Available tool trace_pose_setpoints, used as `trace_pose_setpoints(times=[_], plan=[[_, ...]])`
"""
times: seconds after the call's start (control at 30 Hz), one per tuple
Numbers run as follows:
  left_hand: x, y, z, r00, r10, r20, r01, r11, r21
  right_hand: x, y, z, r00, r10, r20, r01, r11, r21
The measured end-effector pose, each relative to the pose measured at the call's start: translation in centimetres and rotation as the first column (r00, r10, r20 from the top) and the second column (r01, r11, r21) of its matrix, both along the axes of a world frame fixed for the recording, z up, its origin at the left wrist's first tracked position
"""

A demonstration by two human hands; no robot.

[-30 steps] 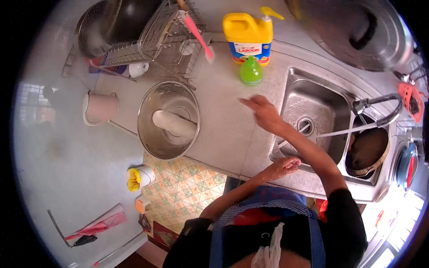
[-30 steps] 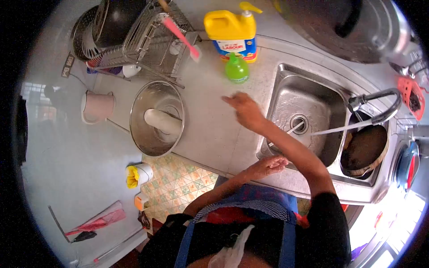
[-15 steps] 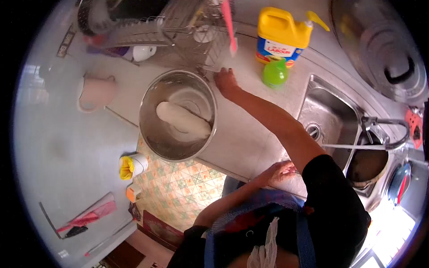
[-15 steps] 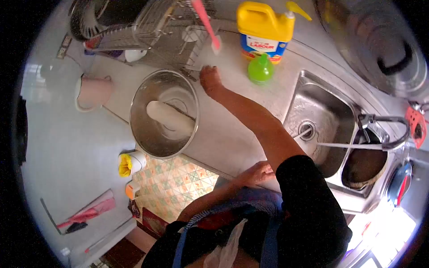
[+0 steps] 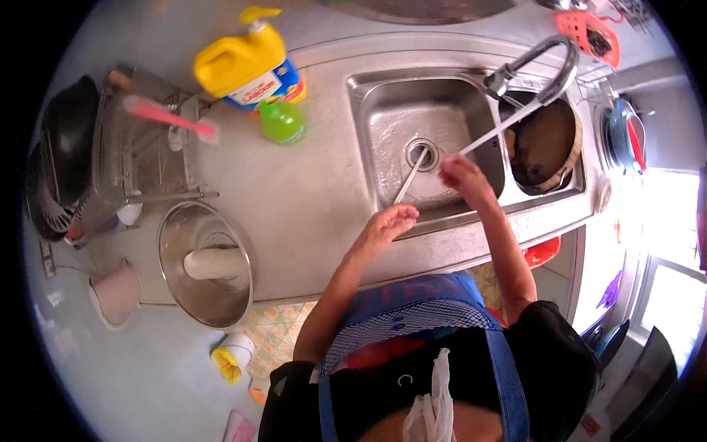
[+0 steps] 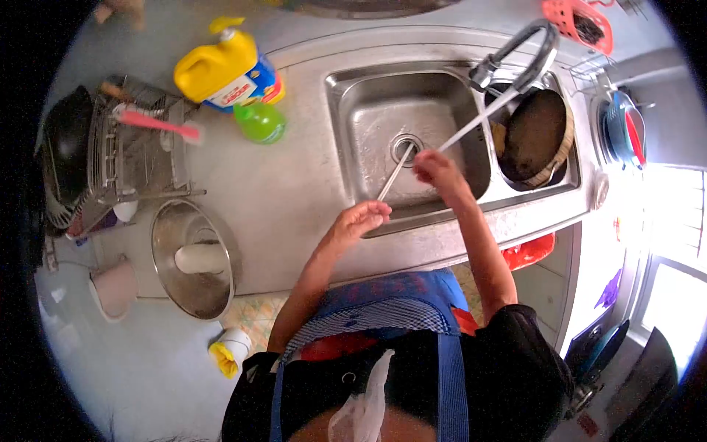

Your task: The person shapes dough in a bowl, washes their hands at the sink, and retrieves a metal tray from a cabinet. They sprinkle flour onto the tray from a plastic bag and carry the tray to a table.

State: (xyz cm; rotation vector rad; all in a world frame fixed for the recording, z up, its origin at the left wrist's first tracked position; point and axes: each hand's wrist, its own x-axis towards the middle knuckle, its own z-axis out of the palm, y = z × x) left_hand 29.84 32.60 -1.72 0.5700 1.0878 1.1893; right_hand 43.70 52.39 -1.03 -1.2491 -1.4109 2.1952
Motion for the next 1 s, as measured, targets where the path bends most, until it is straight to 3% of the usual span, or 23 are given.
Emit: trace_pose_setpoints(times=[0.03, 0.07, 0.13, 0.2, 0.23, 0.27, 0.3, 0.33, 0.37, 0.4, 0.43, 0.47, 0.57, 0.6, 0.67, 0.73, 0.8, 0.83, 0.9, 0.93, 1.0], plan=[[0.2, 1.6, 0.7, 0.999, 0.036, 0.01, -0.036, 0.999, -0.009, 2.1, 2.4, -3.0, 0.962, -0.159, -0.22, 0.137, 0.984, -0.113], [0.4, 3.2, -0.2, 0.999, 0.036, -0.006, -0.036, 0.999, 0.03, 2.8, 4.0, -3.7, 0.923, -0.318, -0.216, 0.279, 0.94, -0.194], [1.1, 6.7, -0.5, 0.998, 0.07, 0.004, -0.069, 0.997, -0.017, 4.0, 7.6, -6.3, 0.87, -0.394, -0.295, 0.289, 0.894, -0.341], [2.5, 10.6, -2.8, 0.997, 0.082, 0.013, -0.081, 0.996, -0.033, 2.9, 8.9, -6.6, 0.843, -0.475, -0.253, 0.278, 0.787, -0.551], [3.2, 12.4, -3.4, 0.988, 0.142, 0.06, -0.138, 0.987, -0.08, 3.0, 9.9, -8.3, 0.864, -0.363, -0.349, 0.138, 0.837, -0.529], [4.0, 14.2, -3.9, 0.974, 0.205, 0.101, -0.192, 0.973, -0.129, 2.9, 9.6, -7.6, 0.951, -0.261, -0.168, 0.215, 0.944, -0.249], [4.5, 15.7, -4.6, 0.975, 0.189, 0.116, -0.176, 0.977, -0.119, 3.2, 9.9, -6.1, 0.967, 0.14, 0.215, -0.185, 0.96, 0.209], [5.0, 16.9, -5.7, 0.979, 0.166, 0.117, -0.154, 0.982, -0.111, 3.6, 9.1, -7.8, 0.975, 0.222, -0.011, -0.212, 0.944, 0.252], [5.4, 18.0, -7.2, 0.966, 0.194, 0.172, -0.163, 0.971, -0.177, 3.5, 8.6, -7.6, 0.898, 0.33, 0.29, -0.439, 0.682, 0.585], [6.0, 19.0, -8.8, 0.948, 0.226, 0.224, -0.168, 0.954, -0.249, 4.4, 8.2, -6.2, 0.896, 0.317, 0.311, -0.443, 0.595, 0.671], [6.5, 19.9, -10.3, 0.893, 0.287, 0.347, -0.196, 0.941, -0.275, 5.0, 8.5, -4.2, 0.905, 0.328, 0.271, -0.425, 0.677, 0.6], [7.1, 20.7, -11.9, 0.898, 0.273, 0.346, -0.18, 0.943, -0.279, 5.7, 9.0, -3.1, 0.914, 0.337, 0.227, -0.406, 0.752, 0.519], [8.0, 22.1, -14.8, 0.735, 0.301, 0.608, -0.083, 0.929, -0.36, 8.0, 11.2, -3.5, 0.976, 0.046, 0.214, -0.189, 0.669, 0.718], [8.5, 22.4, -15.4, 0.737, 0.297, 0.607, -0.073, 0.928, -0.365, 8.8, 12.5, -4.2, 0.976, 0.038, 0.215, -0.183, 0.675, 0.715], [9.0, 23.1, -16.7, 0.646, 0.443, 0.622, -0.141, 0.87, -0.473, 9.7, 16.6, -6.5, 0.818, -0.343, 0.463, -0.266, 0.487, 0.832], [8.8, 23.3, -16.7, 0.658, 0.464, 0.593, -0.136, 0.848, -0.512, 9.7, 20.7, -8.5, 0.514, -0.323, 0.795, -0.422, 0.712, 0.562], [8.5, 22.7, -17.5, 0.753, 0.446, 0.485, -0.144, 0.83, -0.539, 10.1, 25.7, -18.9, 0.335, -0.497, 0.8, -0.045, 0.84, 0.54], [8.5, 22.5, -15.7, 0.838, 0.402, 0.367, -0.17, 0.834, -0.526, 10.4, 25.7, -19.0, 0.289, -0.388, 0.875, -0.358, 0.804, 0.475], [7.0, 20.6, -16.1, 0.899, 0.343, 0.273, -0.149, 0.825, -0.545, 11.4, 26.4, -24.5, 0.192, -0.521, 0.832, -0.577, 0.625, 0.525], [6.4, 19.7, -16.2, 0.947, 0.258, 0.192, -0.111, 0.823, -0.557, 11.9, 26.8, -25.0, 0.21, -0.51, 0.834, -0.586, 0.618, 0.525], [6.1, 19.4, -15.1, 0.94, 0.326, 0.098, -0.198, 0.758, -0.621, 12.1, 26.7, -24.6, 0.135, -0.255, 0.958, -0.535, 0.794, 0.287]])
